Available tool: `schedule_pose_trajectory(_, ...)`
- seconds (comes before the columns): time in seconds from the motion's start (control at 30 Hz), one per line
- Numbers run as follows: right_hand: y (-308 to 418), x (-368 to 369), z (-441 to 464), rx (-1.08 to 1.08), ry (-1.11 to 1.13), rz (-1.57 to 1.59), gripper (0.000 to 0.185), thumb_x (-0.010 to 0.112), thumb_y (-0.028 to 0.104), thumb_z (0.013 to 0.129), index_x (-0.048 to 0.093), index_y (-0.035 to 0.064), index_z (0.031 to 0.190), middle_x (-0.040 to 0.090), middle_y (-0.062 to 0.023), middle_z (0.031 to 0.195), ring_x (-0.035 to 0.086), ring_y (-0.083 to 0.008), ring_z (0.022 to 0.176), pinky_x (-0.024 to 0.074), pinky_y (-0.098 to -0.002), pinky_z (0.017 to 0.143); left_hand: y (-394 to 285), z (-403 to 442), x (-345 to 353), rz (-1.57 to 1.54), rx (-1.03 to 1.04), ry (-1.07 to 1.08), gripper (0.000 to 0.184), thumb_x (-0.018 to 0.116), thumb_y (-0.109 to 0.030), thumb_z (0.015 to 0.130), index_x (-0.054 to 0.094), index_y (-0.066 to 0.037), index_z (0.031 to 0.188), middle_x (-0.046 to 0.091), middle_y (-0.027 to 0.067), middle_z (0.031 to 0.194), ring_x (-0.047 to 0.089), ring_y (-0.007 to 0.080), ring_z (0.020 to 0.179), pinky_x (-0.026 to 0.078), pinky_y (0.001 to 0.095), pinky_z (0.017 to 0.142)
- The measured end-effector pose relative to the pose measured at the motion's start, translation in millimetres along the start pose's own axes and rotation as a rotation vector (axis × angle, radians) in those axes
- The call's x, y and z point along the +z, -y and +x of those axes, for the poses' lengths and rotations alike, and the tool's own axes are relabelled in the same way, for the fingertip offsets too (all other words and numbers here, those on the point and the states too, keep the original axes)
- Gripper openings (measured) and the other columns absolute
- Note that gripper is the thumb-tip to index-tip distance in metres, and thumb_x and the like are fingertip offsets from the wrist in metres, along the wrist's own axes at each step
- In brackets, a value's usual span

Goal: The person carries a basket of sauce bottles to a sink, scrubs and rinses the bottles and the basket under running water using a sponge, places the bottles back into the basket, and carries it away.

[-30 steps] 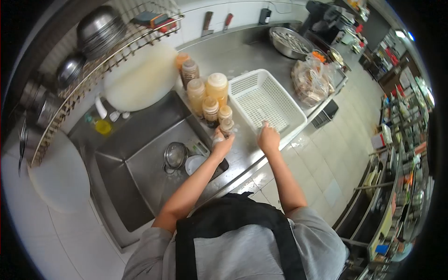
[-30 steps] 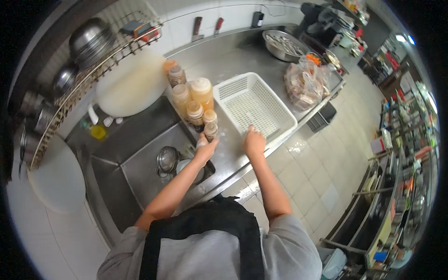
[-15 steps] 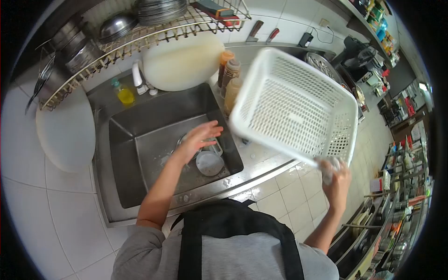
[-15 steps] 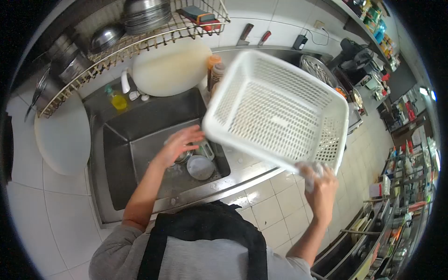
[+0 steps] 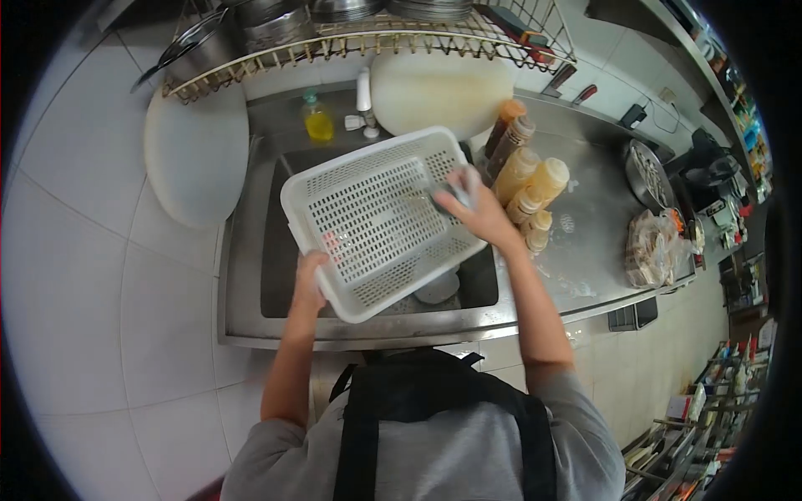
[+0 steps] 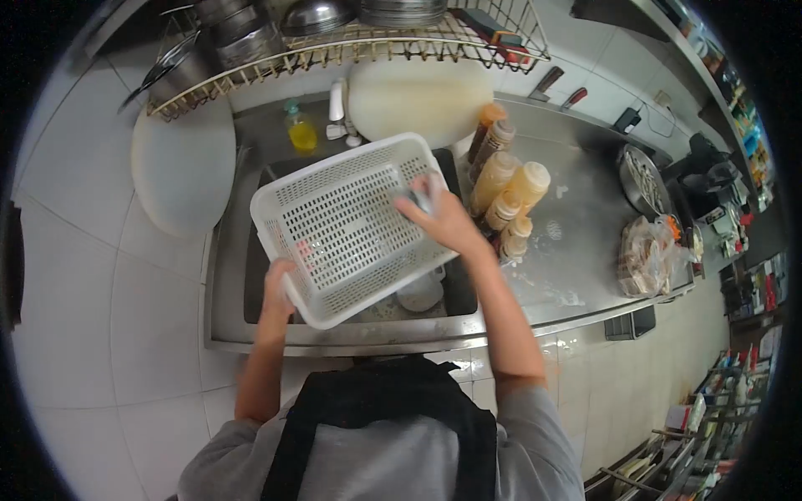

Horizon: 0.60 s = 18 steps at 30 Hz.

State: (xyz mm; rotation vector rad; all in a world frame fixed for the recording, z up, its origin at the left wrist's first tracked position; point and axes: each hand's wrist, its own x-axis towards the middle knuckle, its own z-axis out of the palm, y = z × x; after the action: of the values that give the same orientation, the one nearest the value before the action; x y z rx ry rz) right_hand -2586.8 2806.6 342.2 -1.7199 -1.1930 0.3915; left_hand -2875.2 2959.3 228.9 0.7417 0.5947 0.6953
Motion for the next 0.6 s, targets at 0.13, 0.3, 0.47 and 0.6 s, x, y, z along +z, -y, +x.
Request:
schedule_pose_trajectory(0.13, -67.5, 204.2, 48.4, -0.006, -0.196, -0.301, 0.017, 0.058, 0.015, 0.086, 0.059, -0.0002, 0.093, 0.058, -0.0236, 0.096, 0.053, -0.0385, 0.095, 0.0432, -0.0471, 0.084, 30.0, -7.7, 6.0, -0.084, 0.092, -0.097, 0.07, 0.055, -0.013, 0.075, 0.035, -0.001, 0.14, 0.054, 0.0153, 0.121, 0.056, 0.028, 0.111, 0.048, 0.0402, 0.095)
schedule_pose_trajectory(0.3, -73.8, 263.5, 25.6, -0.451, 0.013, -0.149, 0.017, 0.059, -0.001, 0.074, 0.061, -0.0001, 0.091, 0.061, -0.0233, 0.089, 0.059, -0.0408, 0.09, 0.0468, -0.0452, 0.081, 47.6, -24.6, -12.1, -0.088, 0.148, -0.229, 0.083, 0.055, -0.006, 0.073, 0.023, -0.005, 0.15, 0.05, 0.0147, 0.132, 0.052, 0.0273, 0.116, 0.044, 0.0406, 0.1)
schedule_pose_trajectory(0.47, -144.7, 161.4, 44.5, -0.046, 0.422, -0.096, 0.017, 0.062, 0.0, 0.078, 0.058, 0.0012, 0.094, 0.062, -0.0133, 0.088, 0.061, -0.0248, 0.082, 0.0495, -0.0348, 0.073, 23.6, -24.6, -22.2, 0.262, 0.422, -0.487, 0.083, 0.057, -0.011, 0.073, 0.024, -0.006, 0.15, 0.046, 0.0126, 0.133, 0.047, 0.0264, 0.12, 0.039, 0.0414, 0.103)
schedule_pose_trajectory(0.6, -233.5, 120.9, 5.4, 0.297, 0.682, 0.201, 0.028, 0.065, 0.017, 0.084, 0.062, 0.0025, 0.108, 0.067, -0.0145, 0.087, 0.065, -0.0251, 0.087, 0.0491, -0.0349, 0.08, 11.9, -14.1, -37.6, 0.585, 0.539, -0.44, 0.094, 0.06, -0.017, 0.078, 0.009, -0.007, 0.156, 0.034, 0.0157, 0.149, 0.034, 0.0288, 0.136, 0.027, 0.0422, 0.113)
